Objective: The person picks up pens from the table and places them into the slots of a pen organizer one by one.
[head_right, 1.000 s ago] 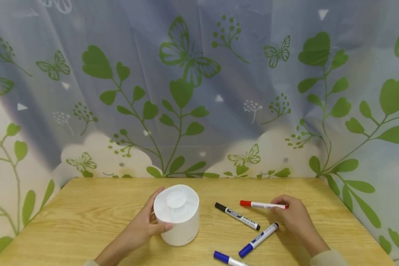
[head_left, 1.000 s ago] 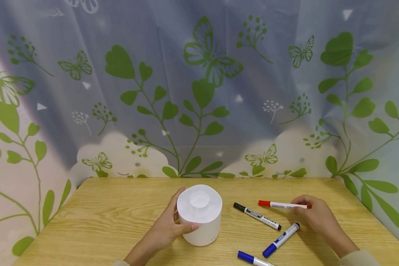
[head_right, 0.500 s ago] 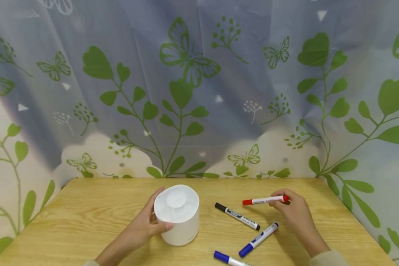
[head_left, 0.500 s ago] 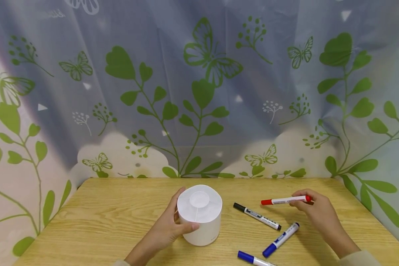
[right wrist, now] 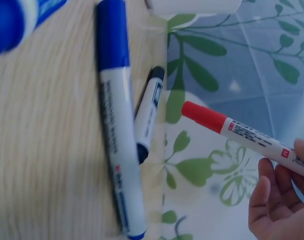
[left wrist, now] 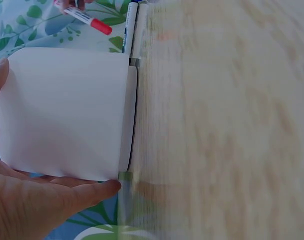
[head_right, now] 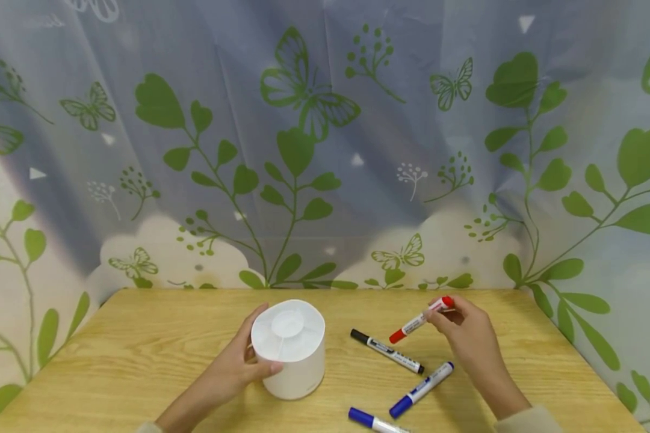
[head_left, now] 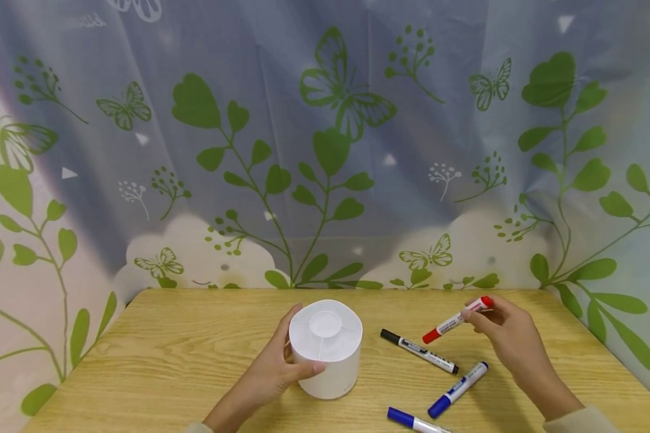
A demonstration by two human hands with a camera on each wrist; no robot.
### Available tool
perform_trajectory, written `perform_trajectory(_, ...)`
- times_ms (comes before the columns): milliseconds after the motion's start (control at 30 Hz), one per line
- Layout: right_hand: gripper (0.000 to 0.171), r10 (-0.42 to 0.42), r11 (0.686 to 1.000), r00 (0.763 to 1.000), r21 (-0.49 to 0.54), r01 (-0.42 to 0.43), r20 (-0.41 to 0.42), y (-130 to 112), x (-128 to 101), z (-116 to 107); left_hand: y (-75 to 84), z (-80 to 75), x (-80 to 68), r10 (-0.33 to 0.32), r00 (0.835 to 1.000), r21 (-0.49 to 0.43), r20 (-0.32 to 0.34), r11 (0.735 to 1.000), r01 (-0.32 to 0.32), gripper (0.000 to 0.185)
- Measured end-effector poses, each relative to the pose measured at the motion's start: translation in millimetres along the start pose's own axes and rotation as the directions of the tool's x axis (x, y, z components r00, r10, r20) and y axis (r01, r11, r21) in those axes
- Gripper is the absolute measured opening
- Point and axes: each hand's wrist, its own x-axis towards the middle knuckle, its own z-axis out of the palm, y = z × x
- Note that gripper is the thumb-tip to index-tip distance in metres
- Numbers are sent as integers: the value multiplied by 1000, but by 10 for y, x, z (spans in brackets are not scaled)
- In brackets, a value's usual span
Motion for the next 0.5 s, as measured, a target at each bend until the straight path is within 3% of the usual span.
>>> perform_trajectory(267,35,-11,996,1000,91,11,-10,-197,-59,43,-6,2,4,-3,1000,-7,-2,1000,3,116)
perform_trajectory(500,35,-111,977,993,179,115,-34,-395,-121,88,-7,0,3,-2,1000,0,-3,1000,2,115)
